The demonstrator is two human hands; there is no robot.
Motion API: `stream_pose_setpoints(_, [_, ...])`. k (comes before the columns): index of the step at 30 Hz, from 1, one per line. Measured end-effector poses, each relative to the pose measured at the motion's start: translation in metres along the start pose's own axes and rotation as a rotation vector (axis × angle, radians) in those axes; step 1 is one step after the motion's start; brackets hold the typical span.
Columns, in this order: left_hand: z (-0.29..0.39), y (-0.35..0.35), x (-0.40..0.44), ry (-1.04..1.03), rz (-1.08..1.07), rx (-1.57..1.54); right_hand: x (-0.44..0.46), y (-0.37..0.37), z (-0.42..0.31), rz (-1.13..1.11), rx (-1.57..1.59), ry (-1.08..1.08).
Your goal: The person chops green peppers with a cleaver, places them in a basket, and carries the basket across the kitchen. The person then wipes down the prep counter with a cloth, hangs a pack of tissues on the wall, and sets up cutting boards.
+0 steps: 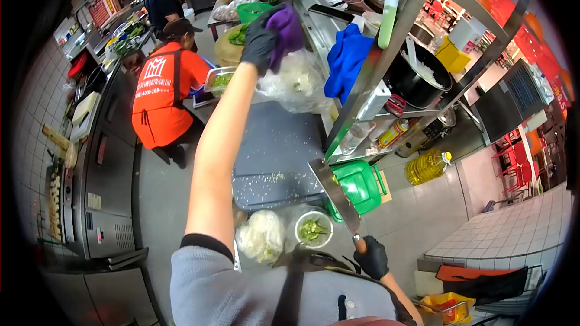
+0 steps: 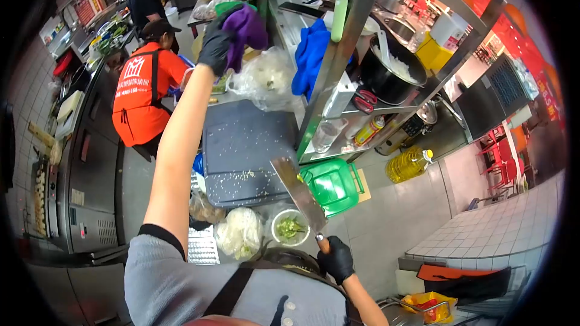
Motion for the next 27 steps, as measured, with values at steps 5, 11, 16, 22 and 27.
stream_pose_setpoints(5, [-0.03,-0.067,0.095,-0.144,-0.082,0.169,-0.018,0.009,0.01,0.12,-0.057,-0.101])
stream_pose_setpoints(11, [-0.045,-0.183,0.134,-0.777,-0.325,0.578,-0.025,0.02,0.019,0.233,0.011,-0.171])
stream_pose_setpoints(16, [-0.126,-0.255,0.132,-0.85,-0.58,1.212,-0.024,0.02,0.037,0.248,0.068,-0.173])
stream_pose_setpoints(22, [-0.137,-0.248,0.161,-0.648,-0.379,0.937,-0.018,0.017,0.039,0.204,0.099,-0.135])
stream_pose_setpoints(27, [-0.008,-0.084,-0.022,-0.482,0.507,0.264,-0.01,0.0,0.054,0.097,0.08,-0.061])
Point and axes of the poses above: each hand's wrist, its own x-axis towards the middle knuckle, its own y-axis out of the back of the hand, z = x × y, the point moved 9 cm from there along x, towards the middle knuckle, and after that the axes turned 11 degrees about x, right-handed, at the moved point
